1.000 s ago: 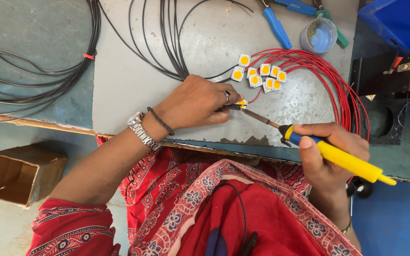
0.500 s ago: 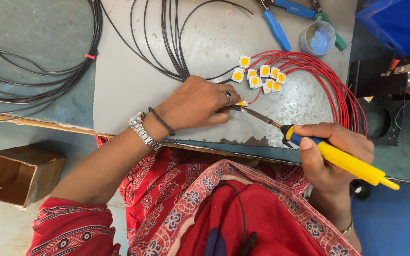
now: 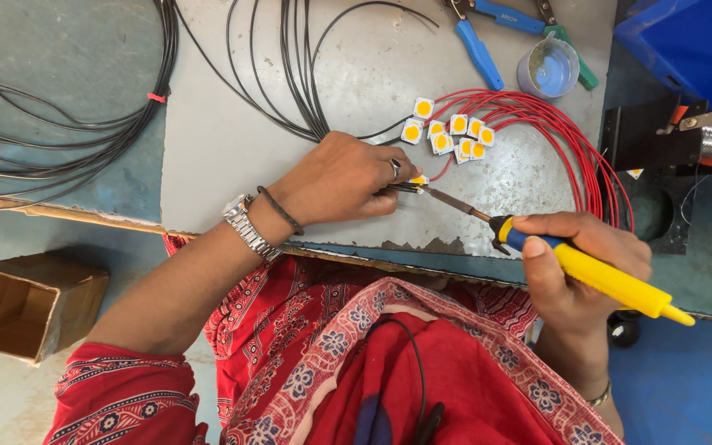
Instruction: The person solders red and black wires onto the pads of small LED chip modules using a soldering iron, placing each finished module aside. They then strip the insulation from the ends of black wires with pliers and dip the stripped ends into a small container of flux or solder powder.
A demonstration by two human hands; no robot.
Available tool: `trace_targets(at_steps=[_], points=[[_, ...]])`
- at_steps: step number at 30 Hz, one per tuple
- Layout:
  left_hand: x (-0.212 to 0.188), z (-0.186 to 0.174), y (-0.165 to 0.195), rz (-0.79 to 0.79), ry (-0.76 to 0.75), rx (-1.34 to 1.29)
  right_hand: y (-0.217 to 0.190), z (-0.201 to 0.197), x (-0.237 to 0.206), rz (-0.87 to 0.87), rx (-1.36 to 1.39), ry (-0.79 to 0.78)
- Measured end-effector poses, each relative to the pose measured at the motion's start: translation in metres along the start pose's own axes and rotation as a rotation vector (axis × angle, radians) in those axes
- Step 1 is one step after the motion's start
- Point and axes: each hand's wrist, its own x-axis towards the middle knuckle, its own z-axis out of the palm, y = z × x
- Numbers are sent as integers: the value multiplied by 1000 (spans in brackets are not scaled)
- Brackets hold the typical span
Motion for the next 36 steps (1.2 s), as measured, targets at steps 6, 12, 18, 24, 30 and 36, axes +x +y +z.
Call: trace_targets(at_steps=[6,12,18,24,30,36], points=[[1,0,-1,18,8,-32,3,3,0,-7,-2,-25],[1,0,-2,26,-4,-39,3,5,0,-1,4,-32],[2,1,-2,5,-12,-45,3,5,1,7,6,-38],[3,1,-3,17,-17,-26,-2,2,3,21,37,0],[4,0,-3,8,-33,-12,-4,-7,5,77,3,75],[5,-2,-2,-5,-19,-28,23,21,19,11,301,93]])
